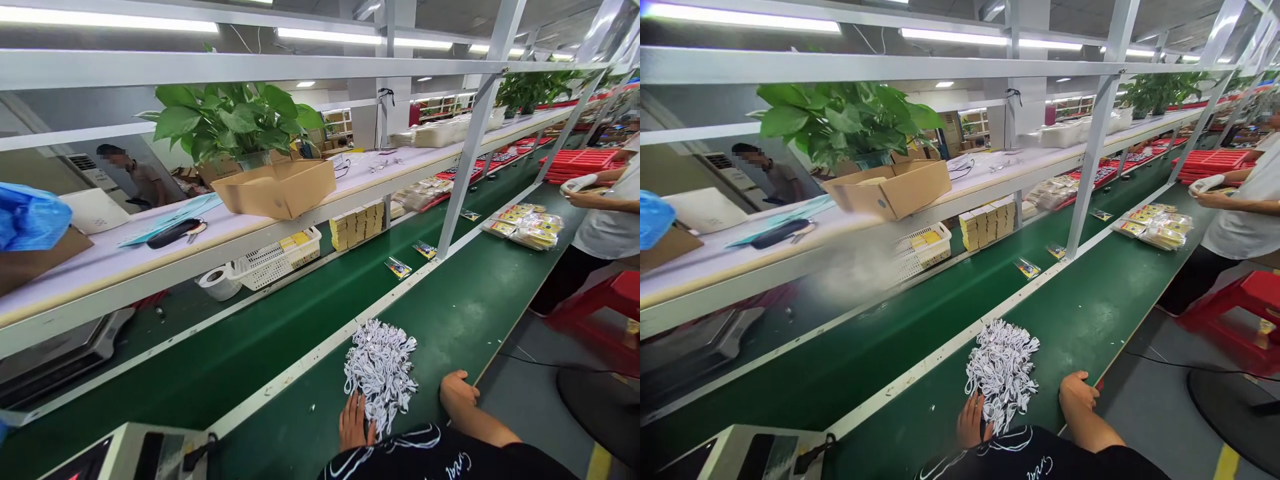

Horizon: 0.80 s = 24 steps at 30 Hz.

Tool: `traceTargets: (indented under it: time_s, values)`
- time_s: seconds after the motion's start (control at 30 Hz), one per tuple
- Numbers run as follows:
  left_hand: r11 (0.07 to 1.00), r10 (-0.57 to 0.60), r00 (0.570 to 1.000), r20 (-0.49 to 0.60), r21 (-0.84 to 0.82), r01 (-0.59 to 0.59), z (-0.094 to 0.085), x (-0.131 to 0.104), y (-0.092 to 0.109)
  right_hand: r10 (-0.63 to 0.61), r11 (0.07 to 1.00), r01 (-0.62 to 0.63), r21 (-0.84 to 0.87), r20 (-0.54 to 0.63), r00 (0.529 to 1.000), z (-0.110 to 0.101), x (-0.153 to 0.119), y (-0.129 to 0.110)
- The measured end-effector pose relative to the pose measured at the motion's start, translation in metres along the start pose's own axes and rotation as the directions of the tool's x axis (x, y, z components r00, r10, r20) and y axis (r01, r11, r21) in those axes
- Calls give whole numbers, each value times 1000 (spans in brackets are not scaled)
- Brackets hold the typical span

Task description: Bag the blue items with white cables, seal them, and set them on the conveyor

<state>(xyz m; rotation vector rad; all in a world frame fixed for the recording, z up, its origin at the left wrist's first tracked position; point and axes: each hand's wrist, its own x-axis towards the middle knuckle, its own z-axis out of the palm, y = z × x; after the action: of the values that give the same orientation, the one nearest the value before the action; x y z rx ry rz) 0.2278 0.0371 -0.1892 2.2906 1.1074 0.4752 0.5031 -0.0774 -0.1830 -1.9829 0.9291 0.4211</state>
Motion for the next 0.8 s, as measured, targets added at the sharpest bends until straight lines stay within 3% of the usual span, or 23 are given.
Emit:
traceTargets:
  time_s: [0.07,0.1,0.23,0.3,0.43,0.67,0.8]
  values:
    - [999,12,1000,-24,-32,-12,-8,-2,9,92,992,-111,-63,-248,964,-10,-16,-11]
    - [999,10,999,-42,-52,-13,-13,-4,16,88,989,-117,-92,-275,958,-15,-21,-15]
    - [992,-9,1000,6,-129,9,-22,-6,30,16,967,-82,-240,-267,964,-21,-19,-21]
    - [986,-10,998,65,-166,20,-16,-5,24,-11,950,-70,-304,-258,966,-17,-9,-19]
    - [961,-54,998,40,-269,63,-3,-6,11,-41,935,-49,-351,-245,969,-12,4,-16]
    - [862,-251,967,-48,-465,201,-3,4,9,-82,940,-4,-341,-237,968,-11,13,-13]
    - [791,-401,914,-64,-528,310,-5,13,11,-80,940,-6,-341,-239,968,-9,20,-8]
